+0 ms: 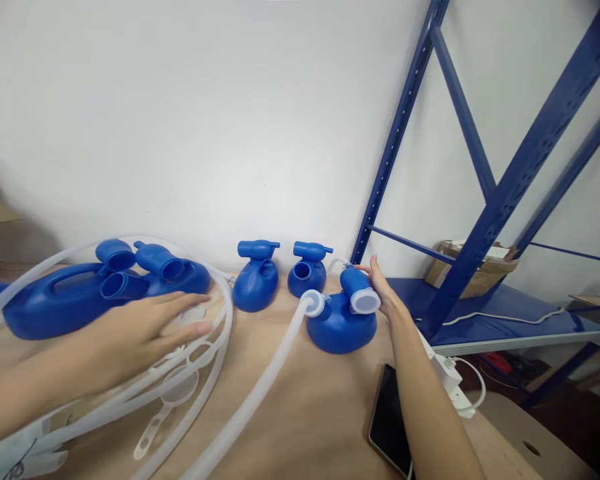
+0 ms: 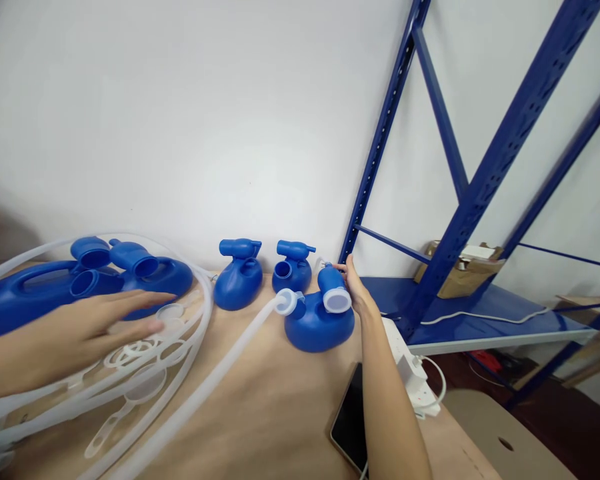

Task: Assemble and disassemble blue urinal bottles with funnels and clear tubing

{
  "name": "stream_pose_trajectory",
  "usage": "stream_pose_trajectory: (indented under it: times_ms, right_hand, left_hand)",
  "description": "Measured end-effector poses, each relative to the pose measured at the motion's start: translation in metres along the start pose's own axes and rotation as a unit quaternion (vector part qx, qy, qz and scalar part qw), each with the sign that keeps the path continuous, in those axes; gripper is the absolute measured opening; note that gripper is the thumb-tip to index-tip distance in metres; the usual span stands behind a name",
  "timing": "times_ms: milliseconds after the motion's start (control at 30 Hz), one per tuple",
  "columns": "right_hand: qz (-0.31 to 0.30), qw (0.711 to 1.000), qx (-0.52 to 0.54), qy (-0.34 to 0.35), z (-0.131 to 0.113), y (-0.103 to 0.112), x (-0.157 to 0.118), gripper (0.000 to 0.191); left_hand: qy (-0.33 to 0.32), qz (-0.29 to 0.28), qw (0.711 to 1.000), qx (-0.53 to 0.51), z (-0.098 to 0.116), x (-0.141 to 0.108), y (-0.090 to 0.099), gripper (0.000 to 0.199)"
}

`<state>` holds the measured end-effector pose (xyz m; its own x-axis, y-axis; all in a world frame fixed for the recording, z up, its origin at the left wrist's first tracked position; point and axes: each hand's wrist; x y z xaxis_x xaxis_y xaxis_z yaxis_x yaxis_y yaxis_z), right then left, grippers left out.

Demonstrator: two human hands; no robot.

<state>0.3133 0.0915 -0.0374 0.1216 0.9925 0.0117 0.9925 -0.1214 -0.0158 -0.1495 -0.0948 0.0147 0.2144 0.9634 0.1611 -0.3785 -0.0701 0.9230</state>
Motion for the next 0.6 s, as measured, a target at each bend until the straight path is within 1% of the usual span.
stream_pose_trajectory:
  times_ms: [67, 133, 233, 300, 367, 433, 500, 600]
  right_hand:
    - [-0.013, 0.999, 0.019, -0.034, 0.003, -0.006, -0.001, 0.06]
    - [-0.03, 0.997, 0.033, -0.057, 0.004, -0.012, -0.004, 0.052]
    - [-0.057, 0.994, 0.046, -0.078, 0.001, -0.017, -0.008, 0.036]
    - [-0.068, 0.993, 0.053, -0.077, -0.003, -0.019, -0.009, 0.027]
    - [-0.072, 0.993, 0.061, -0.064, -0.008, -0.02, -0.01, 0.024]
    - [-0.076, 0.994, 0.067, -0.05, -0.013, -0.021, -0.013, 0.027]
    - [-0.085, 0.993, 0.069, -0.041, -0.017, -0.021, -0.02, 0.03]
    - [-0.107, 0.991, 0.064, -0.042, -0.023, -0.018, -0.031, 0.033]
  left_hand:
    - [-0.026, -0.038, 0.998, -0.043, 0.037, 0.007, -0.01, 0.066]
    - [-0.051, -0.075, 0.992, -0.086, 0.069, 0.014, -0.02, 0.073]
    - [-0.128, -0.086, 0.98, -0.122, 0.103, 0.029, -0.039, 0.084]
    - [-0.177, -0.086, 0.973, -0.118, 0.119, 0.042, -0.054, 0.089]
    - [-0.197, -0.096, 0.969, -0.113, 0.13, 0.056, -0.068, 0.087]
    - [-0.187, -0.117, 0.968, -0.12, 0.138, 0.072, -0.078, 0.083]
    - [-0.167, -0.13, 0.97, -0.12, 0.145, 0.088, -0.085, 0.084]
    - [-0.145, -0.125, 0.978, -0.084, 0.154, 0.111, -0.091, 0.086]
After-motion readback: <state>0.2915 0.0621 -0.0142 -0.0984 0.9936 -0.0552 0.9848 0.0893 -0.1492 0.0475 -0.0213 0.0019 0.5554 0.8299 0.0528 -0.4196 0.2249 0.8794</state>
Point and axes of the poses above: each hand's wrist, its own x-axis towards the middle knuckle, its own y-axis out of the back of the hand, z = x × y, and after that the axes turned 5 degrees about -y, right-handed
